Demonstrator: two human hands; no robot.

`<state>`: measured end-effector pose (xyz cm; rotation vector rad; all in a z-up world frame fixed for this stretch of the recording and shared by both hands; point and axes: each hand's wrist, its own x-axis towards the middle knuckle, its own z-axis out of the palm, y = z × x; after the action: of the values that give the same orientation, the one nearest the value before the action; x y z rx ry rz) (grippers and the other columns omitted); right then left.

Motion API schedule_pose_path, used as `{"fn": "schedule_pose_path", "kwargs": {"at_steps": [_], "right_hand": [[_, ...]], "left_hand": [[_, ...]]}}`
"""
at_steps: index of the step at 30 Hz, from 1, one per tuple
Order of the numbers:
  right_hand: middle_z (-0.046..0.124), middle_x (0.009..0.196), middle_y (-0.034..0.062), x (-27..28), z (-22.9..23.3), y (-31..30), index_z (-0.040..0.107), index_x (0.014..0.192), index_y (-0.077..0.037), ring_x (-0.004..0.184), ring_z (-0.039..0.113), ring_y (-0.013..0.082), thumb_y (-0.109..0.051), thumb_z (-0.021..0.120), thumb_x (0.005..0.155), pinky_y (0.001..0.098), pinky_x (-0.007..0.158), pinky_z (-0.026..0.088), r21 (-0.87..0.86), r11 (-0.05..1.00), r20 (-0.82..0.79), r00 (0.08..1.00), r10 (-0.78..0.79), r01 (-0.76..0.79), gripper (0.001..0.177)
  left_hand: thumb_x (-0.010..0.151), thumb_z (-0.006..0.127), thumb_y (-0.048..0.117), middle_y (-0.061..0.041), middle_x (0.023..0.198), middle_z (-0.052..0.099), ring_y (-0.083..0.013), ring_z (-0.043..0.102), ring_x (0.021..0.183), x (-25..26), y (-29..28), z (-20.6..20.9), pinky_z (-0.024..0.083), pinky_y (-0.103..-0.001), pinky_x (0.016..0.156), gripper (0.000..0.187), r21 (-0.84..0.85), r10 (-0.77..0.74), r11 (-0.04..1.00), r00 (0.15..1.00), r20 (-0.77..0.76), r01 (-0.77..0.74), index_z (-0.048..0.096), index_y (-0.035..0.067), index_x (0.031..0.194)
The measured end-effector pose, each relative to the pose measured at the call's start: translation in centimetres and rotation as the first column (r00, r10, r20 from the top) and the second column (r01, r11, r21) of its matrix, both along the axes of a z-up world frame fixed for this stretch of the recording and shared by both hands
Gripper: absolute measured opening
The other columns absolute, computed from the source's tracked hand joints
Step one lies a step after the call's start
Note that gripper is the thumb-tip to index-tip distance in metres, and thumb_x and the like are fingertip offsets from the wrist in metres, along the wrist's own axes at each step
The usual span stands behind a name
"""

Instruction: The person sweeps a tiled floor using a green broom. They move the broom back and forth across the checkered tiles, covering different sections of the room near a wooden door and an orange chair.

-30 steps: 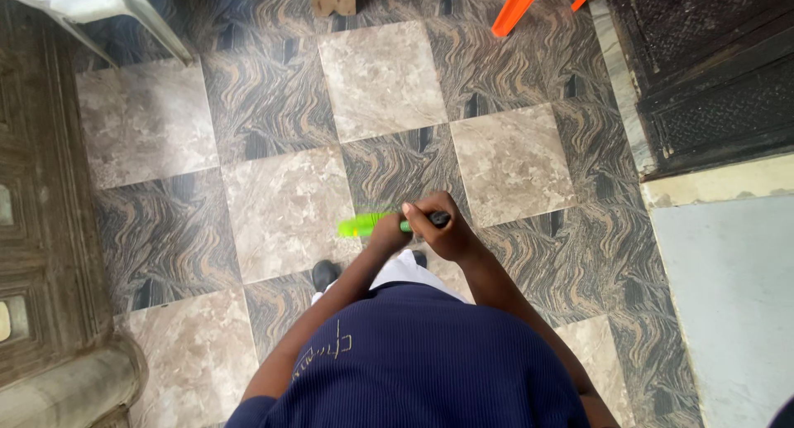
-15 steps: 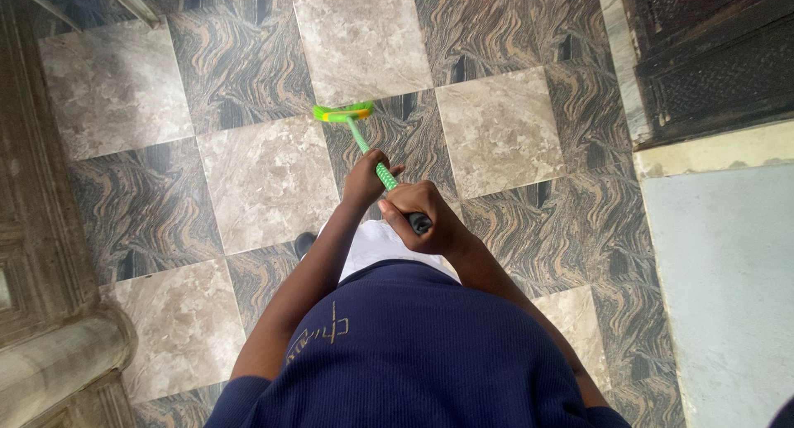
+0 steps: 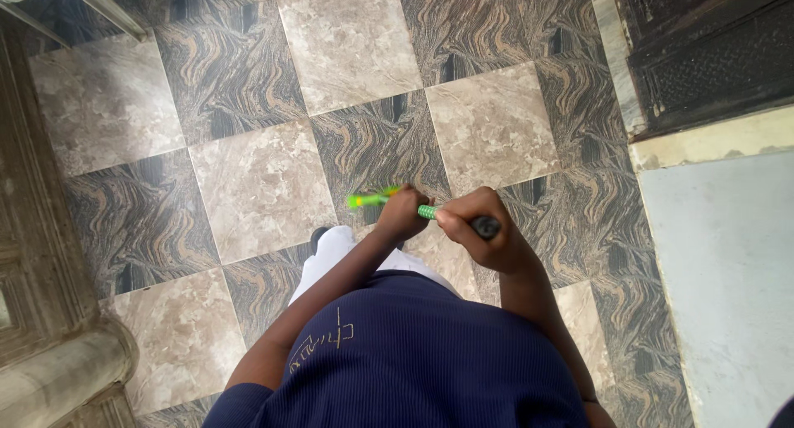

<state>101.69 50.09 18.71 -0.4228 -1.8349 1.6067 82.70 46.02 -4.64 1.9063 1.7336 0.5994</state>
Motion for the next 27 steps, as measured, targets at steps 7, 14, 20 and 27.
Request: {"fn": "schedule_pose_path", "kwargs": {"at_steps": [7,14,20,27], "right_hand": [[0.036,0.053,0.0022,-3.2,-1.3,-0.2,0.037,0.058,-0.008,0.047,0.034,0.0152,0.000,0.056,0.095,0.0352,0.057,0.038,0.144,0.988,-0.049,0.998,-0.041,0.047,0.042],[0.042,0.051,0.0029,-1.7,-3.0,1.7,0.042,0.058,-0.004,0.045,0.038,0.0140,0.000,0.058,0.093,0.0344,0.050,0.034,0.040,0.999,0.119,0.992,-0.030,0.025,0.040],[0.043,0.055,0.0024,-0.4,0.1,2.7,0.043,0.068,-0.002,0.048,0.039,0.0129,0.002,0.057,0.096,0.0326,0.051,0.034,0.037,0.998,0.015,0.998,-0.060,0.059,0.031],[0.040,0.053,0.0025,-3.2,0.1,5.7,0.037,0.059,-0.005,0.048,0.037,0.0138,0.001,0.054,0.094,0.0339,0.054,0.036,0.125,0.978,-0.041,0.986,-0.161,0.165,0.039]], "left_hand": [[0.089,0.076,0.020,-0.019,0.094,0.067,-0.0387,0.065,0.092,-2.8,3.3,1.5,0.052,-0.048,0.084,0.022,0.007,0.255,0.965,0.941,0.224,-0.263,0.066,0.000,0.086],[0.074,0.079,0.016,-0.019,0.093,0.067,-0.0399,0.065,0.093,-3.0,3.3,-5.3,0.052,-0.048,0.082,0.026,-0.074,-0.057,0.994,0.968,0.246,0.078,0.065,0.000,0.089],[0.086,0.073,0.017,-0.018,0.087,0.068,-0.0386,0.065,0.091,-1.0,4.7,-3.7,0.051,-0.048,0.083,0.016,-0.094,-0.113,0.986,0.967,0.227,0.137,0.069,0.003,0.079],[0.087,0.078,0.018,-0.017,0.087,0.066,-0.0383,0.064,0.091,-4.1,12.4,-1.5,0.050,-0.048,0.084,0.022,0.038,-0.039,0.999,0.978,0.205,0.032,0.065,0.002,0.078]]}}
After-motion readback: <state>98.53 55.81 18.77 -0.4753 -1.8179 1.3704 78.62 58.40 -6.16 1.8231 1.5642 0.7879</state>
